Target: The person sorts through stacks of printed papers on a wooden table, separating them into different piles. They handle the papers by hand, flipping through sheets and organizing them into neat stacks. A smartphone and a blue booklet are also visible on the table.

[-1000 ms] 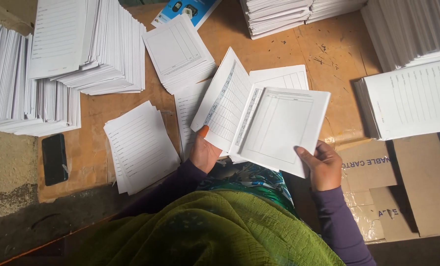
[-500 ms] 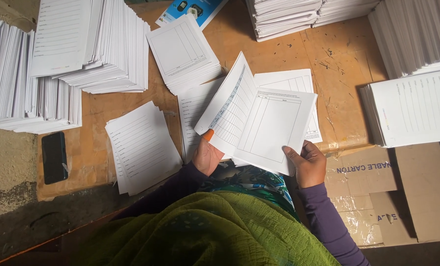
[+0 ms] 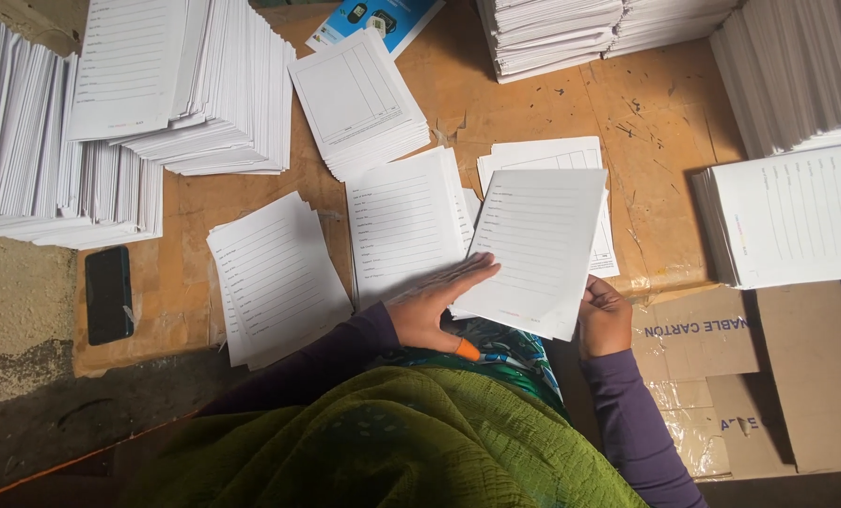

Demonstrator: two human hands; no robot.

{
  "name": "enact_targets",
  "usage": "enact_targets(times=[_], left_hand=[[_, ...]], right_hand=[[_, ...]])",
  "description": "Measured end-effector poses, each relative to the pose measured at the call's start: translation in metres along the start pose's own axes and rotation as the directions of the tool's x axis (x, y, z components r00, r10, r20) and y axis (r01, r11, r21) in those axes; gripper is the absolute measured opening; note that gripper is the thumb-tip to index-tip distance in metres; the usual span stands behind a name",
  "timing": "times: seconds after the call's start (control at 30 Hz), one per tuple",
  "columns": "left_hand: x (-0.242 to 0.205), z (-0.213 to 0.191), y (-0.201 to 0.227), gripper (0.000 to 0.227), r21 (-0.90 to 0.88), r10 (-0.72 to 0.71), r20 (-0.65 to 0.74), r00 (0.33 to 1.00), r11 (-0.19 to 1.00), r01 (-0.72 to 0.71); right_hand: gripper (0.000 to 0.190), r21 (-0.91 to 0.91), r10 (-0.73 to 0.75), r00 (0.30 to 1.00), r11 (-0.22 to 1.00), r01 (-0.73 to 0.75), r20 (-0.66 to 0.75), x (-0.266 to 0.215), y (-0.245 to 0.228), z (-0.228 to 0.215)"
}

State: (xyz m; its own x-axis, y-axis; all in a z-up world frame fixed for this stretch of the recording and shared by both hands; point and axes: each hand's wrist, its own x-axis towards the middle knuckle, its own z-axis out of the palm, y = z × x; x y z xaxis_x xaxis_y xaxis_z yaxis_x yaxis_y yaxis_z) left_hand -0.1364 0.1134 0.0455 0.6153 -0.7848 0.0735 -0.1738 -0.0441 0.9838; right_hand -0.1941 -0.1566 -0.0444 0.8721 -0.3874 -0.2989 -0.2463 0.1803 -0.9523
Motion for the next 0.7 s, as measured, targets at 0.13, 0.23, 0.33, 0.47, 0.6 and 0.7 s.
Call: enact_targets(times=[0.13,0.23,0.33,0.47,0.6,0.7], left_hand=[[0.004,-0.01,-0.007,0.083,0.518,0.048,0.24,0.97,0.838,-0.17],[0.015,-0.007,-0.041,0.054,0.752,0.233,0.287,0.929,0.546,-0.369],[0.03,-0.002,-0.055,0.034,0.775,0.424,0.249,0.871,0.453,-0.442],[0.051,-0.005,-0.009,0.039,0.528,0.47,-0.167,0.867,0.785,-0.324],[0.077,-0.014,-0.002,0.032,0.499,0.318,-0.43,0.845,0.864,-0.071],[0.103,-0.015,-0.02,0.022,0.202,0.343,-0.493,0.8,0.939,-0.278]], right_hand=[[0.019,0.123,0.045,0.999,0.991,-0.048,0.031,-0.003,-0.009,-0.01],[0.024,0.168,0.073,0.991,0.982,-0.091,0.111,-0.011,-0.014,-0.013],[0.025,0.199,0.08,0.971,0.972,-0.126,0.225,-0.023,-0.04,-0.013],[0.049,-0.079,-0.012,0.999,0.997,0.015,0.046,-0.01,-0.048,-0.055],[0.079,-0.155,-0.47,0.813,0.825,0.543,0.344,-0.026,-0.138,-0.03],[0.094,-0.183,-0.525,0.778,0.776,0.604,0.346,-0.028,-0.158,0.004]])
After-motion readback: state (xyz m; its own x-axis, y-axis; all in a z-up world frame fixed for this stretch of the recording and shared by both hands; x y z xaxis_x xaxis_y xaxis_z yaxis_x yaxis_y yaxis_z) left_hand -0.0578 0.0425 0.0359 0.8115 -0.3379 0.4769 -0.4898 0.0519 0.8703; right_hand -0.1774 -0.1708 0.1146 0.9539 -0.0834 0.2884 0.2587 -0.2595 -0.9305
